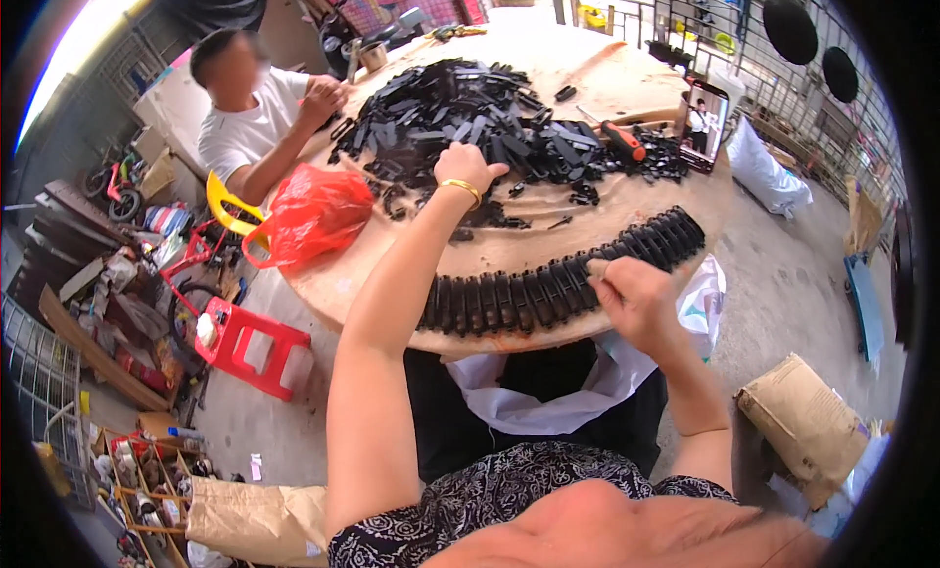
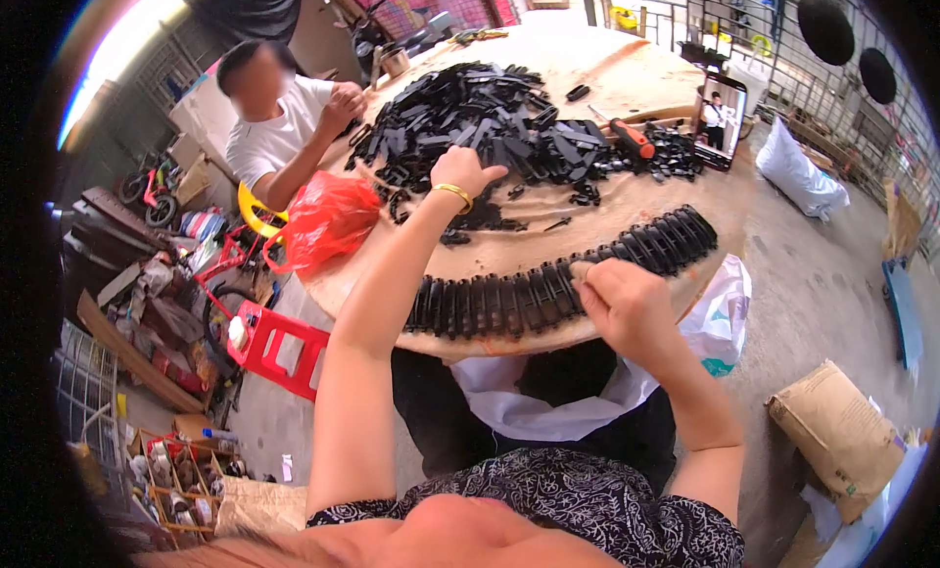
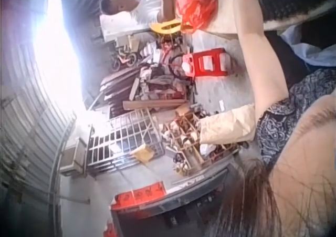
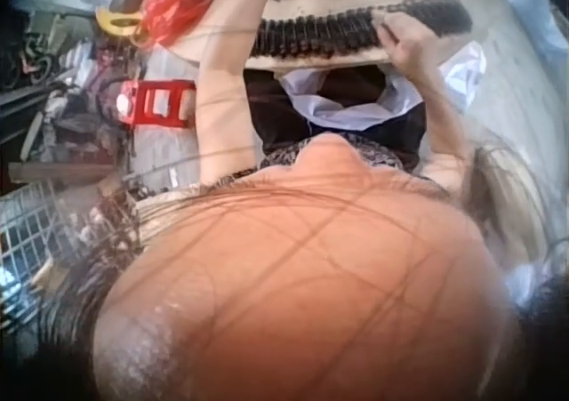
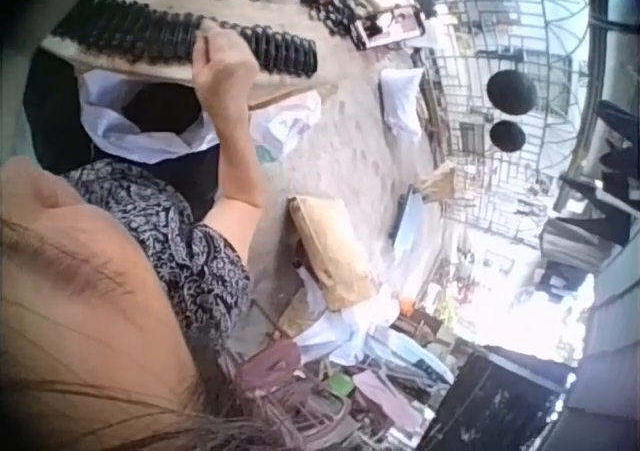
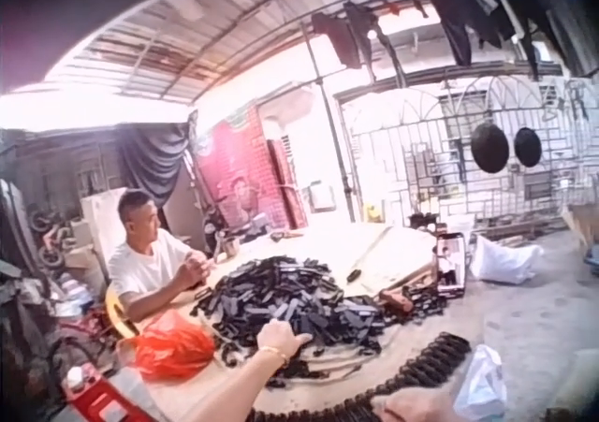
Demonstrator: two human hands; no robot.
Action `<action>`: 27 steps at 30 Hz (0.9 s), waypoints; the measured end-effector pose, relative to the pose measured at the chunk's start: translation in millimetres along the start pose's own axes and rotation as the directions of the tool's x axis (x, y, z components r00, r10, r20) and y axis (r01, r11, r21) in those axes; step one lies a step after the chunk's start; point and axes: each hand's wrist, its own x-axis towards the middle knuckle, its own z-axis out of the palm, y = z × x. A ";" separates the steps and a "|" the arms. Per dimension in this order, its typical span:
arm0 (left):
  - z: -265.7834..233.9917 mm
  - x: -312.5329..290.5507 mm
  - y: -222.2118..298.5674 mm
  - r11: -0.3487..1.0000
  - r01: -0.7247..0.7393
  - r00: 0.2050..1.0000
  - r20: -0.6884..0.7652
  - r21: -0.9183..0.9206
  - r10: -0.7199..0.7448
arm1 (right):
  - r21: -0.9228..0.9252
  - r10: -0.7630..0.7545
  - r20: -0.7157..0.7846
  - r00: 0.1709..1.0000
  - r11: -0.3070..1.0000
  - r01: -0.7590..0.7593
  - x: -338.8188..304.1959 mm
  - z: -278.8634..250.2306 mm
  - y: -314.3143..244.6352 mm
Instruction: The person assembles small black components into units by hand, using a screwdriver and a metal rod.
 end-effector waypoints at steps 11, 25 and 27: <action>-17.4 -21.9 -5.3 0.793 -0.150 0.986 -0.145 -0.590 0.079 | 0.092 0.148 -0.098 0.984 0.986 -0.139 -34.6 -5.1 1.0; -13.1 -200.7 20.1 -0.321 0.673 0.695 0.421 -0.667 0.582 | 0.420 0.256 -0.250 0.934 0.898 -0.134 -17.3 27.0 -9.5; -4.9 -203.0 18.3 -0.419 0.690 0.685 0.346 -0.590 0.642 | 0.361 0.258 -0.261 0.930 0.920 -0.154 -18.0 27.9 -10.2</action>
